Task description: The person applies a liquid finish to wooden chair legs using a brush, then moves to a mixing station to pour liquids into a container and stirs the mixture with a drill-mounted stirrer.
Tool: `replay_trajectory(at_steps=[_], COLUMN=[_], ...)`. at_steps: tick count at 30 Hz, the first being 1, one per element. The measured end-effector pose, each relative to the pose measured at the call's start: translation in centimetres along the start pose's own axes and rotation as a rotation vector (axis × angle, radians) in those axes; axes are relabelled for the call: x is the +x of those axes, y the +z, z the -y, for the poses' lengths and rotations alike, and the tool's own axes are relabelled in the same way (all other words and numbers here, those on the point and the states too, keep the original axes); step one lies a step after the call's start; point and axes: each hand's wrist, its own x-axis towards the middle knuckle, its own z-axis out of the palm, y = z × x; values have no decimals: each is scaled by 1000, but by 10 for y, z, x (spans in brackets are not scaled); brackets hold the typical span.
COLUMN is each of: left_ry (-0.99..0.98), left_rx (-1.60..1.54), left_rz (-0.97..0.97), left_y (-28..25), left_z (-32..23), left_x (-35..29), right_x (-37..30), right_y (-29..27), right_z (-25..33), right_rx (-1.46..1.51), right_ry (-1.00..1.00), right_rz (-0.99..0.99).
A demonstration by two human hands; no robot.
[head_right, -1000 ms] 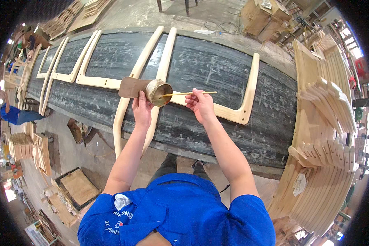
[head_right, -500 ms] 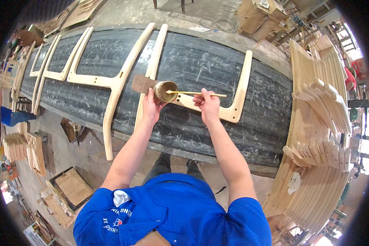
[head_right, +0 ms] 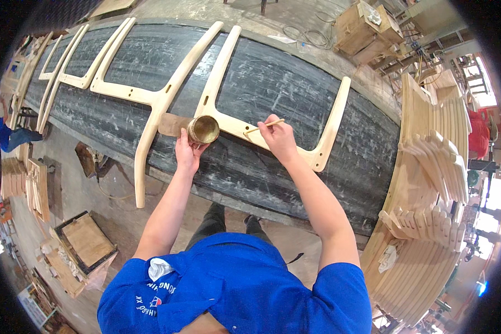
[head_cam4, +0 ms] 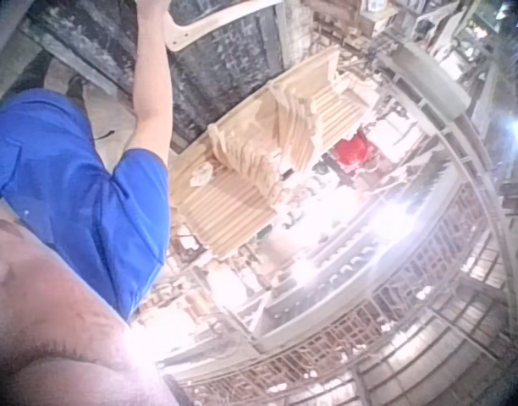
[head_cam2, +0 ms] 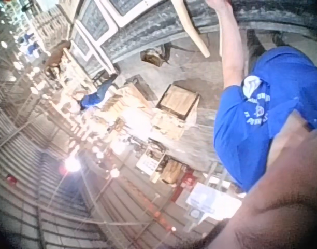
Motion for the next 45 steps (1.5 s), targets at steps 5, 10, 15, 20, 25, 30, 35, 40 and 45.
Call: replay_trajectory(at_steps=[5, 10, 15, 20, 25, 30, 35, 40, 45], left_ry=[15, 36, 39, 42, 91, 115, 186, 272, 483], left_rx=[6, 2, -3, 15, 71, 120, 214, 156, 152], left_rz=[-25, -23, -25, -25, -69, -49, 5, 214, 453], left_y=[-7, -20, -21, -12, -12, 3, 19, 90, 152], left_z=[2, 3, 10, 12, 11, 9, 7, 3, -15], left_x=[-6, -6, -7, -11, -15, -19, -29, -64, -113], right_x=[6, 13, 18, 26, 50, 45, 1, -46, -91], right_y=[12, -3, -3, -9, -39, -58, -73, -81, -127], right_z=[6, 5, 3, 0, 16, 22, 24, 28, 48], right_rx=[-9, 12, -1, -88, -439, -471, 206, 706, 619], right_ry=[-70, -52, -21, -274, -679, -724, -145, -127, -222], right_rz=[89, 53, 65, 288, 687, 778, 344, -76, -207])
